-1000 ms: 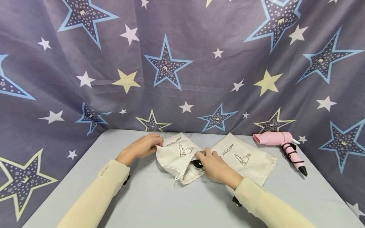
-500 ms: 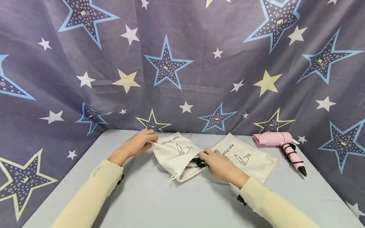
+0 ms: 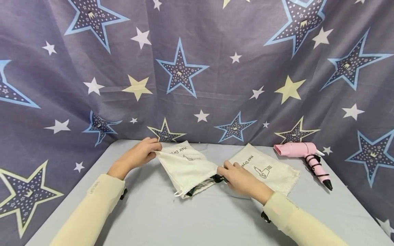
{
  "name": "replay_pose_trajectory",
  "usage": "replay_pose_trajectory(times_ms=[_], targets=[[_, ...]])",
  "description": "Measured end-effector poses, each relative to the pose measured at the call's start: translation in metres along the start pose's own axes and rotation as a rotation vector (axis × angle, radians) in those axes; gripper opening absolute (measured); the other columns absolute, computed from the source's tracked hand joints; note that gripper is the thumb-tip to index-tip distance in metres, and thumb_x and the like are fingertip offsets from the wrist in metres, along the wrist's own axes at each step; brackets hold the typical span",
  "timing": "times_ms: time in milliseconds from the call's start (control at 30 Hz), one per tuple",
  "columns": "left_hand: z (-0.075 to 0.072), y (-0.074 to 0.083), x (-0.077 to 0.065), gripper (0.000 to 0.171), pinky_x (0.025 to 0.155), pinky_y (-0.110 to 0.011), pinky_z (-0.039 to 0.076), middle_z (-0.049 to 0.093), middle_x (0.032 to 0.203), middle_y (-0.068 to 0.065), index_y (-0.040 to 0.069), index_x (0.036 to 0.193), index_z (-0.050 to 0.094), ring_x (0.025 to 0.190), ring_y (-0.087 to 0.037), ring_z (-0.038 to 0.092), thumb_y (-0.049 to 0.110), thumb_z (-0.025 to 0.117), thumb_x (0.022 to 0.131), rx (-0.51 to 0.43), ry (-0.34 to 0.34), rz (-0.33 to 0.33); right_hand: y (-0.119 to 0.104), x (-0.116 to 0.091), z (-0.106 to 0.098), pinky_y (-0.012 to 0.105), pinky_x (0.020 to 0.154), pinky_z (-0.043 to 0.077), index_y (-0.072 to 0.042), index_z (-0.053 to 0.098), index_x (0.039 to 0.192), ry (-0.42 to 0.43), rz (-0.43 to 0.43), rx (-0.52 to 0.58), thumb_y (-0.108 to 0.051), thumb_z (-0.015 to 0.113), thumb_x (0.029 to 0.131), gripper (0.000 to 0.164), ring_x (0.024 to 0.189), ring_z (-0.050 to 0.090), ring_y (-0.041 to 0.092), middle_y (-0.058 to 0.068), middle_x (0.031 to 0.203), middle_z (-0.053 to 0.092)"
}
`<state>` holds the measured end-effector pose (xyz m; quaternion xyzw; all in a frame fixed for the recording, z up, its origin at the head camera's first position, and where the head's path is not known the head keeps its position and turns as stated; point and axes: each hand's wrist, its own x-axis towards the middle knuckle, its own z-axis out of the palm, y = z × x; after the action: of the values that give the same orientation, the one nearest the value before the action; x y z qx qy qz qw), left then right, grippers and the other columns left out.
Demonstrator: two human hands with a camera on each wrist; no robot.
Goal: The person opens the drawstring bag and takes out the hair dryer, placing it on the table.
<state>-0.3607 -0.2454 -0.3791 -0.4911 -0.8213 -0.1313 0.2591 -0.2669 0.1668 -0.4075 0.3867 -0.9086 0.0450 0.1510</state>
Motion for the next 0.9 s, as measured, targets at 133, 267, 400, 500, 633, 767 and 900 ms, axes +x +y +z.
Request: replay_pose_trajectory(times_ms=[133, 267, 400, 500, 633, 767, 900], targets=[[0.006, 0.001, -0.002, 0.036, 0.07, -0.03, 0.034, 0.044, 0.08, 0.006, 0.016, 0.079, 0.053, 0.073, -0.01, 0.04, -0.017, 0.057, 0.065, -0.024, -0.094, -0.036, 0.0, -0.002, 0.003, 0.036, 0.063, 0.044, -0.016, 0.055, 0.107, -0.011, 0.006, 0.006, -0.004, 0.077, 0.082, 0.035, 0.073, 0.047, 0.023, 0.003, 0.095, 0.049], [0.006, 0.006, 0.001, 0.033, 0.069, -0.031, 0.039, 0.045, 0.078, 0.008, 0.02, 0.078, 0.051, 0.074, -0.011, 0.045, -0.01, 0.062, 0.067, -0.05, -0.245, -0.162, 0.001, -0.002, 0.004, 0.04, 0.067, 0.047, -0.017, 0.054, 0.109, -0.01, 0.009, 0.012, -0.006, 0.077, 0.083, 0.036, 0.078, 0.05, 0.024, 0.004, 0.096, 0.051], [0.004, 0.013, 0.007, 0.03, 0.073, -0.033, 0.043, 0.049, 0.082, 0.007, 0.023, 0.085, 0.054, 0.079, -0.012, 0.049, 0.0, 0.065, 0.071, -0.097, -0.342, -0.266, 0.001, -0.003, 0.004, 0.04, 0.069, 0.046, -0.019, 0.053, 0.111, -0.02, 0.022, 0.031, -0.005, 0.076, 0.082, 0.039, 0.081, 0.049, 0.024, 0.004, 0.096, 0.051], [0.003, 0.018, 0.015, 0.024, 0.077, -0.035, 0.044, 0.053, 0.086, 0.003, 0.02, 0.091, 0.057, 0.083, -0.015, 0.052, 0.004, 0.063, 0.074, -0.13, -0.339, -0.275, 0.001, -0.003, 0.005, 0.039, 0.07, 0.043, -0.02, 0.053, 0.114, -0.031, 0.044, 0.038, -0.004, 0.074, 0.081, 0.043, 0.084, 0.045, 0.024, 0.003, 0.098, 0.048], [0.005, 0.025, 0.027, 0.019, 0.078, -0.038, 0.046, 0.058, 0.094, -0.001, 0.016, 0.099, 0.063, 0.086, -0.018, 0.056, 0.01, 0.062, 0.081, -0.131, -0.324, -0.277, 0.001, -0.001, 0.005, 0.037, 0.07, 0.037, -0.021, 0.052, 0.117, -0.031, 0.06, 0.038, -0.003, 0.072, 0.081, 0.045, 0.087, 0.039, 0.024, 0.002, 0.1, 0.044], [0.014, 0.028, 0.041, 0.018, 0.084, -0.041, 0.048, 0.06, 0.101, 0.0, 0.013, 0.106, 0.066, 0.094, -0.018, 0.056, 0.014, 0.062, 0.088, -0.104, -0.326, -0.28, 0.0, 0.003, 0.004, 0.036, 0.07, 0.03, -0.019, 0.051, 0.115, -0.002, 0.049, 0.053, 0.0, 0.07, 0.079, 0.045, 0.087, 0.036, 0.024, 0.001, 0.099, 0.042], [0.026, 0.03, 0.06, 0.02, 0.087, -0.042, 0.048, 0.061, 0.105, -0.003, 0.011, 0.109, 0.066, 0.096, -0.02, 0.055, 0.011, 0.063, 0.089, -0.101, -0.352, -0.242, -0.001, 0.004, 0.003, 0.035, 0.07, 0.029, -0.016, 0.051, 0.111, 0.026, 0.028, 0.067, 0.003, 0.069, 0.076, 0.044, 0.085, 0.034, 0.023, 0.002, 0.097, 0.041]])
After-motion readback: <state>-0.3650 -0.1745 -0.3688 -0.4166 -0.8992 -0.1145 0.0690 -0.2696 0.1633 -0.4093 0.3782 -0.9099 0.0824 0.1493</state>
